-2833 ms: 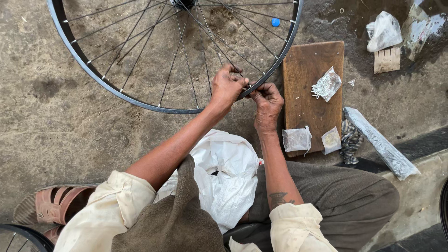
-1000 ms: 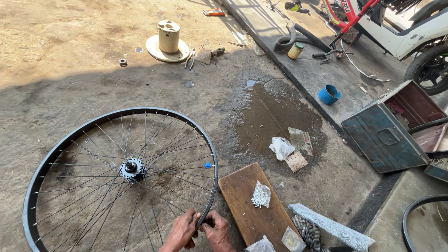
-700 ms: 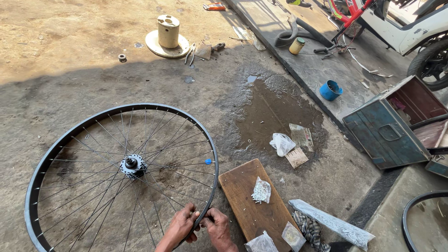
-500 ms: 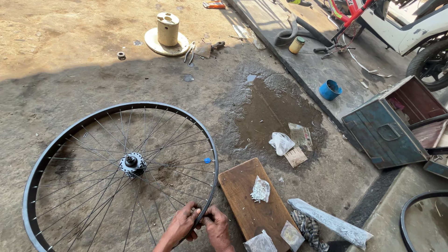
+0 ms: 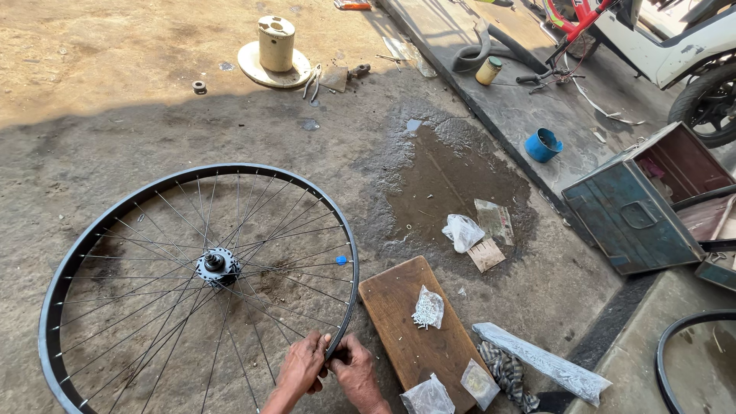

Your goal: The person sits on the ground with a bicycle wheel across their lap, threading spoke nipples into the rim by hand and tightening spokes at the rim while rotating the wheel. They hold the rim steady with one hand and work the spokes with the other, turning the wheel to reach different sections.

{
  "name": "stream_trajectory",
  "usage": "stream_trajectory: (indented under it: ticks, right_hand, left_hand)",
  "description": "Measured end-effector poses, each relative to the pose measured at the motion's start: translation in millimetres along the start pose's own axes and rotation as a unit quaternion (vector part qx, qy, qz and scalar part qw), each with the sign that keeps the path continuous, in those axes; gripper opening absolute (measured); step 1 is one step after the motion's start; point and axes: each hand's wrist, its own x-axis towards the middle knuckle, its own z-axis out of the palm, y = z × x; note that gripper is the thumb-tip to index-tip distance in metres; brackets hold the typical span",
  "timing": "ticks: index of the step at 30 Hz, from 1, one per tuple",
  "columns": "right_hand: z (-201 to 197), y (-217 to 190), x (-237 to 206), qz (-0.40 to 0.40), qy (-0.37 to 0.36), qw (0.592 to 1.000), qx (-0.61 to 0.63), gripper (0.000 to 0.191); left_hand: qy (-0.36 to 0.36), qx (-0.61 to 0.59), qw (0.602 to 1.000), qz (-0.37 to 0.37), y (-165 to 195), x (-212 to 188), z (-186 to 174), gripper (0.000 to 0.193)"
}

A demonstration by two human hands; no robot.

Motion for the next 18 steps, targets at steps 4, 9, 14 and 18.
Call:
stream_trajectory:
  ticks: [4,9,14,18]
  right_hand:
    - [-2.7,-7.6,-2.7,0.013,-0.006,1.000,-0.001,0.014]
    - [-5.1,-18.2,-6.4,0.007,-0.005,0.999,-0.048,0.016]
    - [-11.7,-23.4,-10.2,-0.071,0.024,0.983,-0.167,0.016]
    - [-37.4,-13.2,-10.0,-0.159,0.040,0.962,-0.217,0.014]
  left_hand:
    - [-0.005,-0.036,0.999,0.005,4.4,-2.3,1.0,0.031]
    - [-0.021,-0.068,0.997,-0.022,10.3,-4.8,-1.8,0.030]
    - [0.010,0.021,0.999,-0.033,11.5,-6.1,1.2,0.035]
    - [-0.013,-0.108,0.994,-0.018,4.8,-6.4,-0.8,0.026]
